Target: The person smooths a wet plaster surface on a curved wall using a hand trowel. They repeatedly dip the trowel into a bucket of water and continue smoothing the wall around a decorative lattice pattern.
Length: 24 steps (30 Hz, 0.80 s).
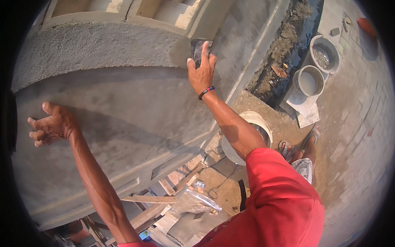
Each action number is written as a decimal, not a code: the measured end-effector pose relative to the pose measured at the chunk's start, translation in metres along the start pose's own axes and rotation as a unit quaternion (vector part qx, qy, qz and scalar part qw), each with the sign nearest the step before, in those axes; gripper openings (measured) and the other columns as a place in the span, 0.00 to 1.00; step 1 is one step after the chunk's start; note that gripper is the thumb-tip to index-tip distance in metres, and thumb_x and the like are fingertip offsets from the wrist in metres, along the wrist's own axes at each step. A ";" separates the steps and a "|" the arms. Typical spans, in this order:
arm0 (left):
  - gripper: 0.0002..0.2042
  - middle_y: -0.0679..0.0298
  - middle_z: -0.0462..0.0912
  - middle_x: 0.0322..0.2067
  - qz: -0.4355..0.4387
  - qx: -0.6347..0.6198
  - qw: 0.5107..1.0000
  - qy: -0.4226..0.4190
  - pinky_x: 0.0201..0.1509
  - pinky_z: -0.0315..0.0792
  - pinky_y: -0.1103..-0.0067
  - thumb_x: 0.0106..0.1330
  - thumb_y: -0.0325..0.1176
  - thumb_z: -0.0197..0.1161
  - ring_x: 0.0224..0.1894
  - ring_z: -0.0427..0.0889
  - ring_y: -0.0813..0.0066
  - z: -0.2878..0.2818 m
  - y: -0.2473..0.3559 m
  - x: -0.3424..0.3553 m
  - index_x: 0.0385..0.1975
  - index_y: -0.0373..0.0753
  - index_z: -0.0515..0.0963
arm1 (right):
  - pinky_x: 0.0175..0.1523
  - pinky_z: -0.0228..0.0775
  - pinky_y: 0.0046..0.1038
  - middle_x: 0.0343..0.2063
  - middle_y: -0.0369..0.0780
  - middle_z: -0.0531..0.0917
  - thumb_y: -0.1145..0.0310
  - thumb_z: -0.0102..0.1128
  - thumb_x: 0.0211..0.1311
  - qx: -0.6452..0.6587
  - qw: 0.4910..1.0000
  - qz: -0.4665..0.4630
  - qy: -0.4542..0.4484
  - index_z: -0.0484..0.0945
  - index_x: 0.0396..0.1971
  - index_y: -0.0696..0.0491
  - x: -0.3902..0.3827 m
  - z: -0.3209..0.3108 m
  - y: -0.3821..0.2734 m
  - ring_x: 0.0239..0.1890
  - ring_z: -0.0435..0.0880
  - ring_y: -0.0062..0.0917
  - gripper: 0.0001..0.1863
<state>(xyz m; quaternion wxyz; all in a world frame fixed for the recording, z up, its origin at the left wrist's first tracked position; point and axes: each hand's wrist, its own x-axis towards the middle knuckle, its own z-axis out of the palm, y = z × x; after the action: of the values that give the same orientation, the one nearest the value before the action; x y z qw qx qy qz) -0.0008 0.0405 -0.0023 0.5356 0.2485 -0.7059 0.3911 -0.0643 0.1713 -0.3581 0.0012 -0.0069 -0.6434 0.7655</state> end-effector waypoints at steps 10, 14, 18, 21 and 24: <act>0.39 0.41 0.50 0.58 0.007 0.023 1.000 0.018 0.60 0.48 0.49 0.56 0.62 0.50 0.60 0.45 0.40 0.004 -0.005 0.002 0.61 0.37 0.59 | 0.57 0.60 0.35 0.47 0.52 0.67 0.60 0.58 0.54 -0.070 0.995 -0.051 0.049 0.50 0.67 0.50 0.088 -0.028 0.056 0.51 0.66 0.42 0.41; 0.39 0.41 0.50 0.58 0.009 0.002 1.000 0.009 0.60 0.48 0.48 0.56 0.61 0.50 0.60 0.46 0.40 -0.003 -0.003 -0.001 0.60 0.37 0.60 | 0.53 0.63 0.32 0.42 0.50 0.70 0.57 0.58 0.55 -0.120 0.987 -0.078 0.078 0.53 0.67 0.51 0.149 -0.048 0.051 0.45 0.70 0.39 0.40; 0.39 0.42 0.51 0.57 0.012 0.012 1.000 0.016 0.60 0.48 0.48 0.56 0.61 0.51 0.60 0.46 0.38 0.007 -0.008 -0.003 0.60 0.38 0.60 | 0.56 0.61 0.34 0.44 0.52 0.68 0.61 0.57 0.55 -0.067 0.994 -0.052 0.069 0.51 0.67 0.52 0.083 -0.022 0.042 0.49 0.67 0.41 0.40; 0.39 0.41 0.51 0.57 0.033 0.043 0.998 0.029 0.60 0.48 0.47 0.56 0.61 0.50 0.60 0.45 0.36 -0.010 -0.015 0.020 0.61 0.38 0.60 | 0.54 0.63 0.32 0.47 0.51 0.66 0.63 0.59 0.55 -0.050 0.998 -0.007 0.043 0.50 0.68 0.50 -0.032 0.027 0.037 0.48 0.70 0.38 0.41; 0.39 0.41 0.50 0.58 0.013 0.013 1.000 0.016 0.60 0.47 0.46 0.56 0.61 0.50 0.61 0.44 0.35 0.006 -0.007 0.001 0.61 0.39 0.59 | 0.52 0.64 0.30 0.48 0.50 0.66 0.63 0.61 0.55 -0.024 0.999 0.042 -0.011 0.51 0.68 0.48 -0.063 0.007 0.053 0.47 0.70 0.35 0.41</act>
<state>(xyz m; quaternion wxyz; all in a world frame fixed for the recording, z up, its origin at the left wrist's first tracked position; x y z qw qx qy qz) 0.0009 0.0317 0.0002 0.5379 0.2399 -0.6955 0.4115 -0.0013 0.1547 -0.4083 -0.0386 -0.0256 -0.6609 0.7490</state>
